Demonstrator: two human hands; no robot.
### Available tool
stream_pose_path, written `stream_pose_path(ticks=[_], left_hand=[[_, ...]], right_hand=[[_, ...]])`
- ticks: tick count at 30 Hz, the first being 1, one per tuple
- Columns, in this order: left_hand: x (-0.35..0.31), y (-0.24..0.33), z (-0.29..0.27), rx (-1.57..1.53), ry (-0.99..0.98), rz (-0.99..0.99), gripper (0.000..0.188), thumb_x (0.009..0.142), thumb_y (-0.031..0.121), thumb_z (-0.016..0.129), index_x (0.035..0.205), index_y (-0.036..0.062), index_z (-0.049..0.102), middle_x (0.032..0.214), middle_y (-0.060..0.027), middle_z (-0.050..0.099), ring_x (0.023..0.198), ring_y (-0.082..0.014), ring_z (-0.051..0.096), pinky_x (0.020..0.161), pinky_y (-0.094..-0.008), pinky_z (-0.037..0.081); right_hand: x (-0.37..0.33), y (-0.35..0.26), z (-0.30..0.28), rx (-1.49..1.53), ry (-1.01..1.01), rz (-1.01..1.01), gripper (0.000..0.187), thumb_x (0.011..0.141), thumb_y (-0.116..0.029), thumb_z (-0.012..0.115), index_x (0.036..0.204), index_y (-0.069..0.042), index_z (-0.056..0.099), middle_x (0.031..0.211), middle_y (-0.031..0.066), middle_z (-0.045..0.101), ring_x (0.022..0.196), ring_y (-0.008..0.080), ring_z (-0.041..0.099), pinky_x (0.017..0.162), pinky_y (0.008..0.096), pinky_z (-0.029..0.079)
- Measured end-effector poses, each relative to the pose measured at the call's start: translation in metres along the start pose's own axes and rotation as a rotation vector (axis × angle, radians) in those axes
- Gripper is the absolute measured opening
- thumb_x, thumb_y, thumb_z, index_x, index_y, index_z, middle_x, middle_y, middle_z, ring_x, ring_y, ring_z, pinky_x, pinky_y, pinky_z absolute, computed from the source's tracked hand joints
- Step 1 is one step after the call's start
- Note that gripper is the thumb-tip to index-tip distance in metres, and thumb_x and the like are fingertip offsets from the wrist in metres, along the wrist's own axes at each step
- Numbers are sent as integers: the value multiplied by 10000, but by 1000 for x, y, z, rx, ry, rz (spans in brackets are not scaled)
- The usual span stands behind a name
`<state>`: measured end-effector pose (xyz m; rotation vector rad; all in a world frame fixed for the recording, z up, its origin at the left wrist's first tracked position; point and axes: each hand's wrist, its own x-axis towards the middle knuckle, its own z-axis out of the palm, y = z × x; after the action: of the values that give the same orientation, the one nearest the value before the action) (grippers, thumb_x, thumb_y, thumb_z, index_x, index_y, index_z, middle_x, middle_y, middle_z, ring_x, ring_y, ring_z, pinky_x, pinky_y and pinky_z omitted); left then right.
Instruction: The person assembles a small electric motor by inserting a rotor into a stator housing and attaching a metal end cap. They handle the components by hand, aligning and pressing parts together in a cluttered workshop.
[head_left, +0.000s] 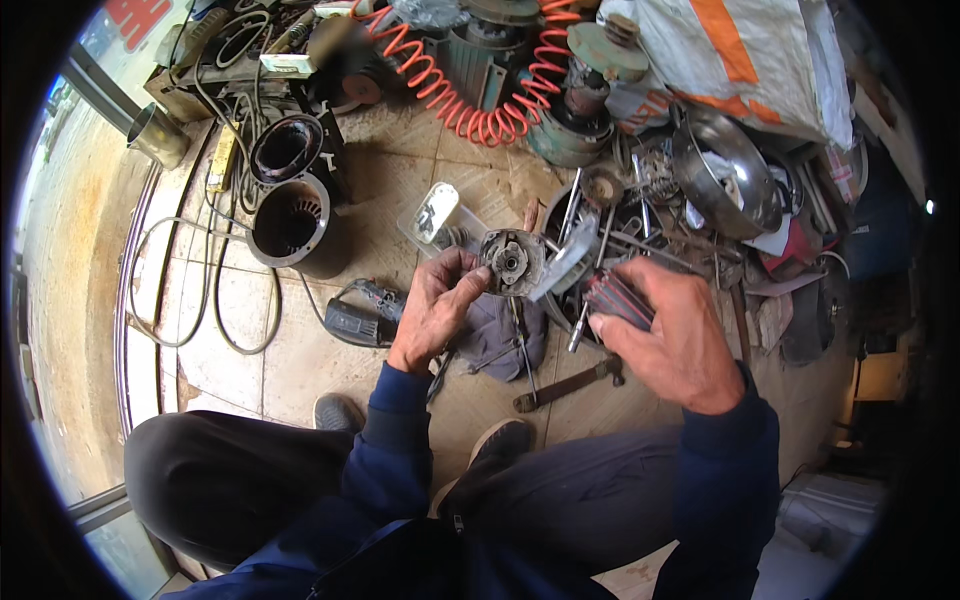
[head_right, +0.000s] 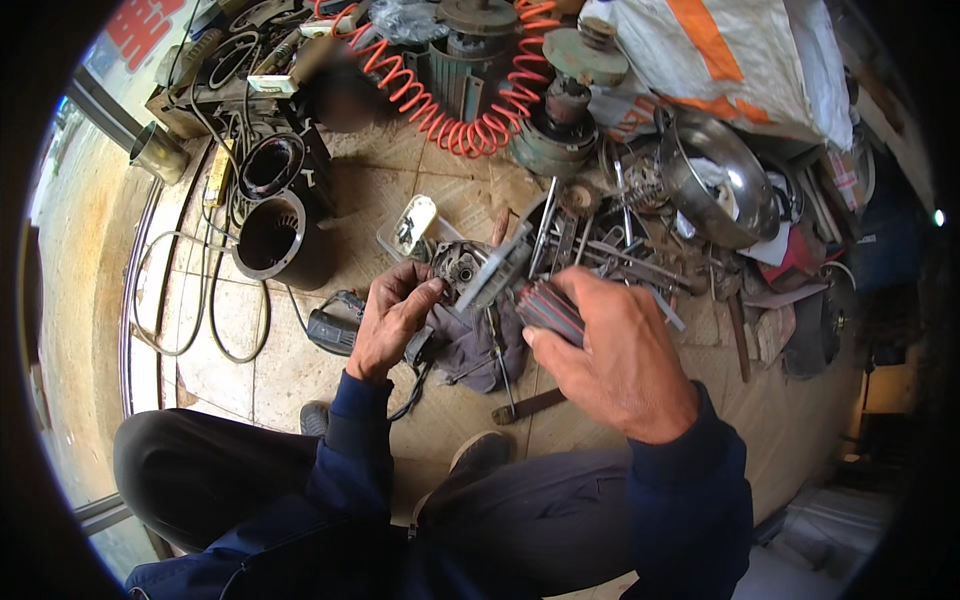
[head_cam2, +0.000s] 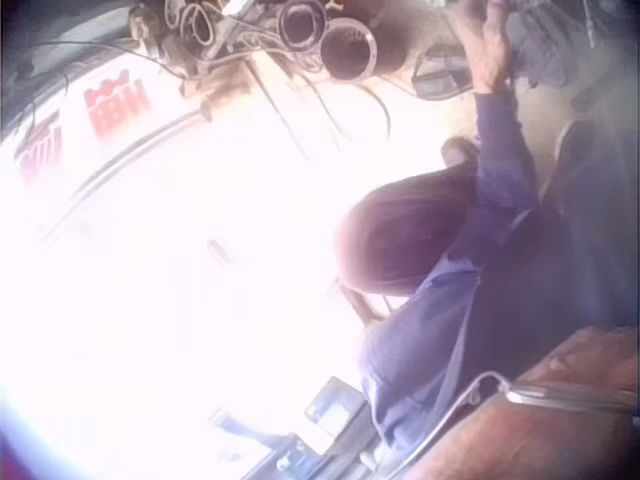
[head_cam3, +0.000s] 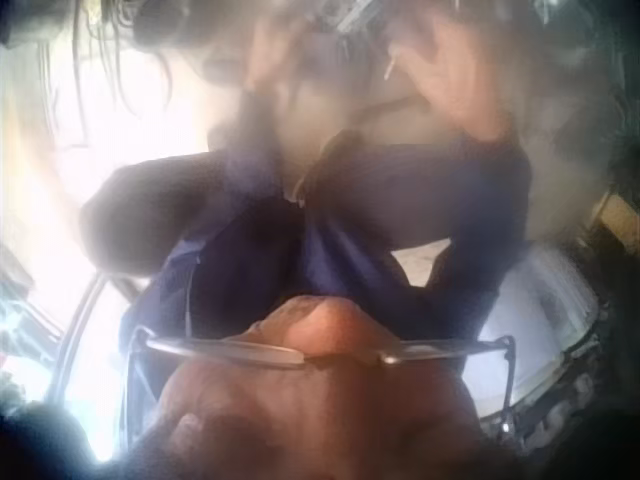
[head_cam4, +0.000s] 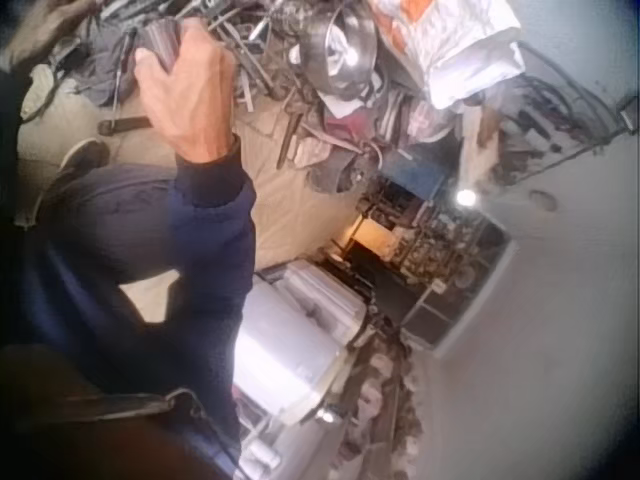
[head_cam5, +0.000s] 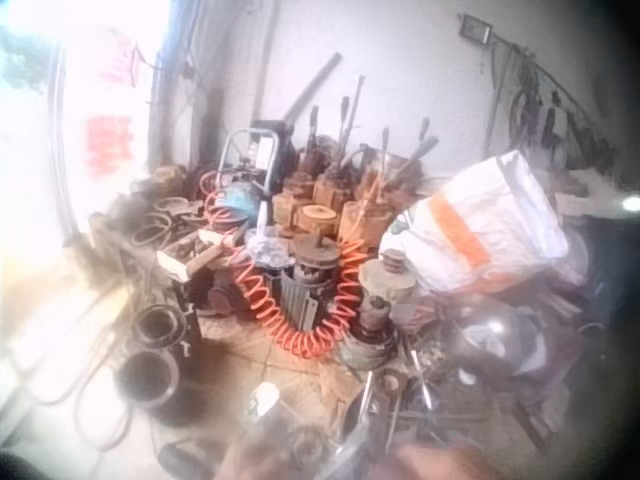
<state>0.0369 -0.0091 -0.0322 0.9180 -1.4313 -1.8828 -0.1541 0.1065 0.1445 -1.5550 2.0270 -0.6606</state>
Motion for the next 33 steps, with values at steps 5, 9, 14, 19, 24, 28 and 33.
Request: stream_pose_path(ticks=[5,9,14,19,24,28,33], left_hand=[[2,12,10,-261,189,192,138,983,172,663,984,53,594,750,70,528,596,-5,393,514,-198,295],[-3,20,8,-271,269,261,152,955,95,675,958,-45,616,817,13,540,761,-61,488,694,-227,416],[-6,34,4,10,414,491,108,931,63,692,917,-28,635,712,-37,526,621,-86,503,558,-268,417],[-11,54,-7,164,493,636,107,838,-4,728,919,5,658,709,-124,580,575,-253,598,540,-330,465],[-9,59,-11,156,507,739,94,839,-33,709,899,1,646,690,-105,577,556,-202,551,523,-299,429],[-9,62,-12,152,491,772,113,820,-47,717,899,0,652,686,-105,574,539,-209,554,504,-306,429],[-9,64,-14,202,484,784,141,797,-54,728,907,-3,657,701,-111,586,566,-240,580,522,-327,454]], right_hand=[[-7,-10,3,54,-92,113,310,856,-186,731,1018,65,650,723,164,637,624,225,614,634,364,504],[0,-17,15,138,-131,110,336,879,-190,730,1064,79,648,746,130,644,667,157,608,640,329,506],[12,-35,21,231,-192,216,352,889,-199,737,1084,82,654,782,79,657,697,111,599,634,286,500],[20,-49,26,354,-227,311,374,912,-193,723,1138,85,616,792,44,626,635,78,556,563,253,455],[24,-54,30,415,-241,301,369,921,-192,714,1136,88,606,791,40,616,618,81,554,550,252,455],[24,-50,32,443,-213,299,354,927,-179,704,1129,93,605,767,47,608,609,91,560,551,254,466],[25,-54,31,461,-233,296,347,929,-173,697,1119,103,606,761,59,611,603,98,568,550,262,472]])
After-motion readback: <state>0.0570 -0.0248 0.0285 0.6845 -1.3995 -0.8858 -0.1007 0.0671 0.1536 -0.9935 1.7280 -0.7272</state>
